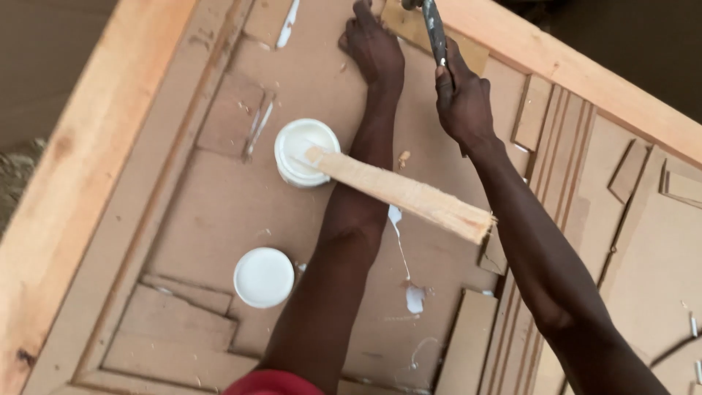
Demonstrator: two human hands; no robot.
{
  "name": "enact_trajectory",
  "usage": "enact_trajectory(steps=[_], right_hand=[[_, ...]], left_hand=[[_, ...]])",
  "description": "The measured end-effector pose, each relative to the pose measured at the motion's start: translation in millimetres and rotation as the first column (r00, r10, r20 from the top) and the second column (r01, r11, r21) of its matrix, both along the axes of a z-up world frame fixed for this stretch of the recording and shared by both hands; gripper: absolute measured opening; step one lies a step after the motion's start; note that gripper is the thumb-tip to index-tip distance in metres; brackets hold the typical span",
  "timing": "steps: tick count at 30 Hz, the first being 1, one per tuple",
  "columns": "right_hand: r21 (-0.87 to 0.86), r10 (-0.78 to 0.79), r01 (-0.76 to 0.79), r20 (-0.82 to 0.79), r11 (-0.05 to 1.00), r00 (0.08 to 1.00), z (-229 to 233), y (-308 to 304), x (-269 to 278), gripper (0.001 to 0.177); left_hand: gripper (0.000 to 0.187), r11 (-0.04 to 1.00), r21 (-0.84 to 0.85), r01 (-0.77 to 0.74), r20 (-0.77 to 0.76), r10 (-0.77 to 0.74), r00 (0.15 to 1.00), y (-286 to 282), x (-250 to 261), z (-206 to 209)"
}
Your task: Hammering nails into a wooden panel to secure decorative elements and applying glue to components.
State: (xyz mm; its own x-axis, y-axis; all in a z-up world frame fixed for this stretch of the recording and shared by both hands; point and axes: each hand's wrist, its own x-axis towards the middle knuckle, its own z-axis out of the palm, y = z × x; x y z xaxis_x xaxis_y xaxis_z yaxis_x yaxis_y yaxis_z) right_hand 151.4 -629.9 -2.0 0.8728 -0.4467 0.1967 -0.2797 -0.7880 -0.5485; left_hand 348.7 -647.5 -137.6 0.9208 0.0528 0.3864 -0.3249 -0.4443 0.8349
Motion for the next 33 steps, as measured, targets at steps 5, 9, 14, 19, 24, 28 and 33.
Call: enact_trajectory(steps=[5,9,14,19,24,28,33], right_hand=[[-0.066,-0.115,0.149,0.369,0.987,0.922,25,1,-3,0.049],[0.068,-0.245,0.258,0.606,0.964,0.756,6,3,-17,0.043],[-0.025,0.024,-0.022,0.054,0.999,0.998,-14,6,-6,0.046],[0.102,-0.113,0.091,0.236,0.991,0.965,15,12,-3,0.054],[0.127,-0.271,0.251,0.656,0.96,0.705,20,-2,-14,0.04],[-0.049,-0.175,0.244,0.561,0.969,0.809,-56,-21,-16,0.014],[-0.004,-0.099,0.099,0.042,0.995,0.994,-1,-21,-11,0.043]], left_hand=[[0.048,0.999,-0.04,0.03,-0.041,-0.031,0.999,2,-2,2],[0.037,0.998,-0.063,-0.01,0.017,0.011,1.0,2,1,-3],[0.034,0.994,-0.096,0.052,0.027,-0.049,0.998,9,-4,5],[0.037,0.998,-0.058,0.012,0.008,-0.012,1.0,12,2,3],[0.042,0.991,-0.111,0.074,-0.048,-0.079,0.996,8,-3,9],[0.038,0.994,-0.093,0.051,0.0,-0.051,0.999,8,-1,3],[0.03,0.998,-0.062,-0.029,0.047,0.032,0.998,-12,-4,7]])
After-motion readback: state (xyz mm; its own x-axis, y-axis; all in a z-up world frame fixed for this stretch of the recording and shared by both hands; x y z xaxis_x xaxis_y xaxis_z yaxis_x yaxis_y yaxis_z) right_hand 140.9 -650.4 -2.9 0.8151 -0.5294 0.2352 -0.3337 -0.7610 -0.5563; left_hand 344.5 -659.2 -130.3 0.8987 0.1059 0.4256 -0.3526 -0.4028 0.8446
